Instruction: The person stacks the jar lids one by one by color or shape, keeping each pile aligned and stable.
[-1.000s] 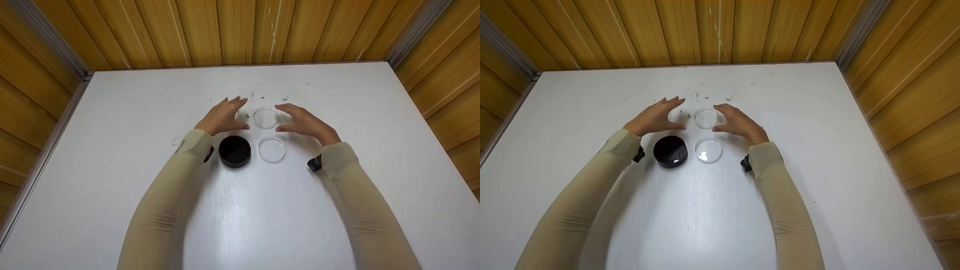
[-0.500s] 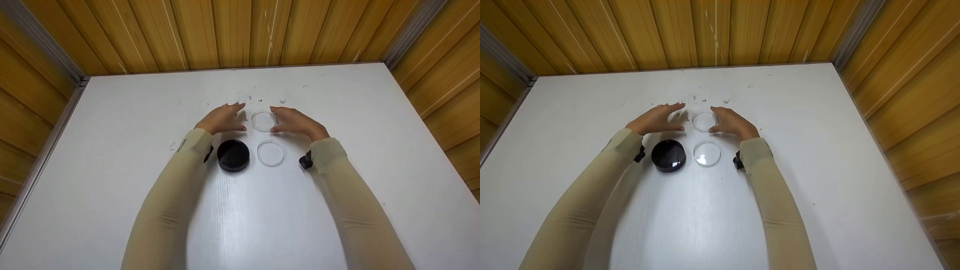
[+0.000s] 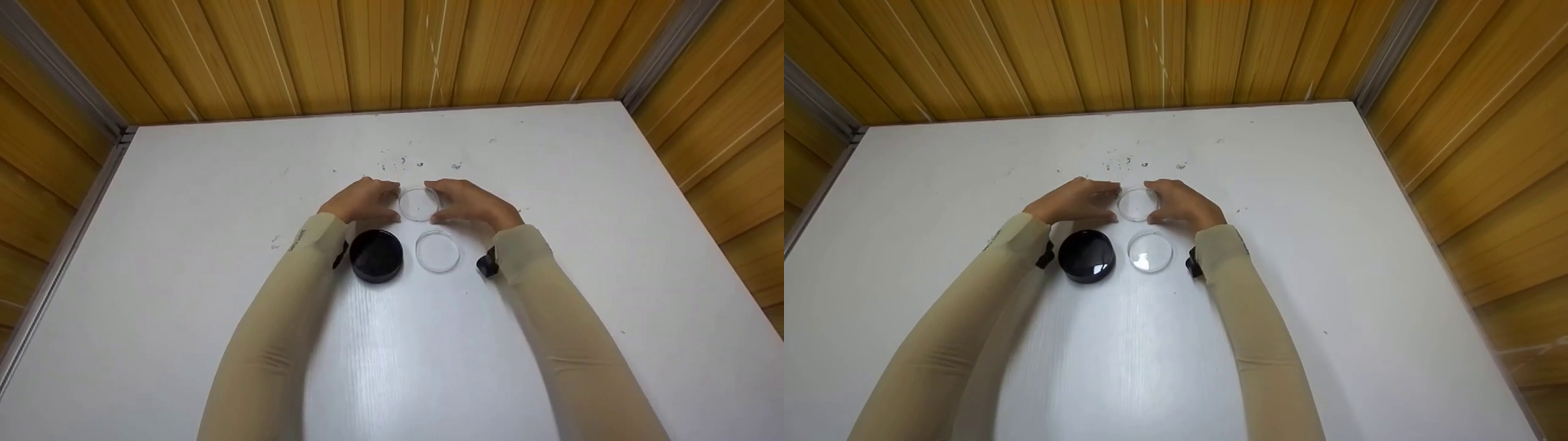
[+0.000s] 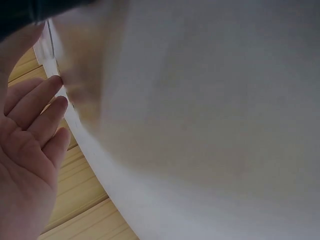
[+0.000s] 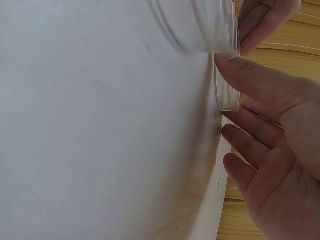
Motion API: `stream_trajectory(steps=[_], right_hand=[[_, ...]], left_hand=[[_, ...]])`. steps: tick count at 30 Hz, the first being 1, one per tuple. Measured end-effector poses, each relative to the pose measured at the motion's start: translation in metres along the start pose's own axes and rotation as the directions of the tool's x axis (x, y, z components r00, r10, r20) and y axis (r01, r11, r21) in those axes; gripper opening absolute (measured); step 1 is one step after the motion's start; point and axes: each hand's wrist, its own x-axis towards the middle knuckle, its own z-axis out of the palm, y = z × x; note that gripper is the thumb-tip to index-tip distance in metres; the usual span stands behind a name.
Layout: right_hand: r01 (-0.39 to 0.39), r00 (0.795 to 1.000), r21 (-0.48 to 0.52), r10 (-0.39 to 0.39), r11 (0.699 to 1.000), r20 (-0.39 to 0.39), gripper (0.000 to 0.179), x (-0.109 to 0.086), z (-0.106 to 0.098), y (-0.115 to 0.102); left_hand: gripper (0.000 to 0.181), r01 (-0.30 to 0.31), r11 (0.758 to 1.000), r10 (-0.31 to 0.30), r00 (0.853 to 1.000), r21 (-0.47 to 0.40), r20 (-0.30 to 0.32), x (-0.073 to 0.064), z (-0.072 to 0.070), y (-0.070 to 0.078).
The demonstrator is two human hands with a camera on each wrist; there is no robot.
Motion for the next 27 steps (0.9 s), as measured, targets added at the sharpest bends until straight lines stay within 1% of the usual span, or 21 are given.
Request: stream_trajectory(steps=[6,11,14,17,22,27], right_hand=[[0.030,1.000,-0.009,-0.030,1.000,-0.010,0.075,0.001,0.003,-0.004],[0.044,0.999,-0.011,-0.044,0.999,-0.008,0.075,0.002,0.004,-0.006],[0.054,0.999,-0.006,-0.054,0.999,-0.010,0.076,0.003,0.004,-0.007],[0.059,0.998,0.011,-0.058,0.998,-0.014,0.076,0.003,0.003,-0.007],[0.050,0.999,0.028,-0.049,0.998,-0.021,0.075,0.000,0.002,-0.009],[0.048,0.999,0.034,-0.047,0.998,-0.018,0.074,-0.004,-0.001,-0.011]], left_hand=[[0.059,-0.022,0.999,0.022,1.000,-0.038,-0.015,-0.003,-0.001,0.001],[0.048,-0.062,0.997,0.061,0.998,-0.047,-0.023,-0.005,-0.002,0.002],[0.047,-0.074,0.996,0.073,0.997,-0.043,-0.024,-0.005,-0.003,0.003],[0.047,-0.066,0.997,0.065,0.998,-0.042,-0.024,-0.006,-0.004,0.004],[0.052,-0.030,0.999,0.029,0.999,-0.033,-0.020,-0.008,-0.008,0.006],[0.053,-0.040,0.998,0.039,0.999,-0.042,-0.032,-0.011,-0.011,0.009]])
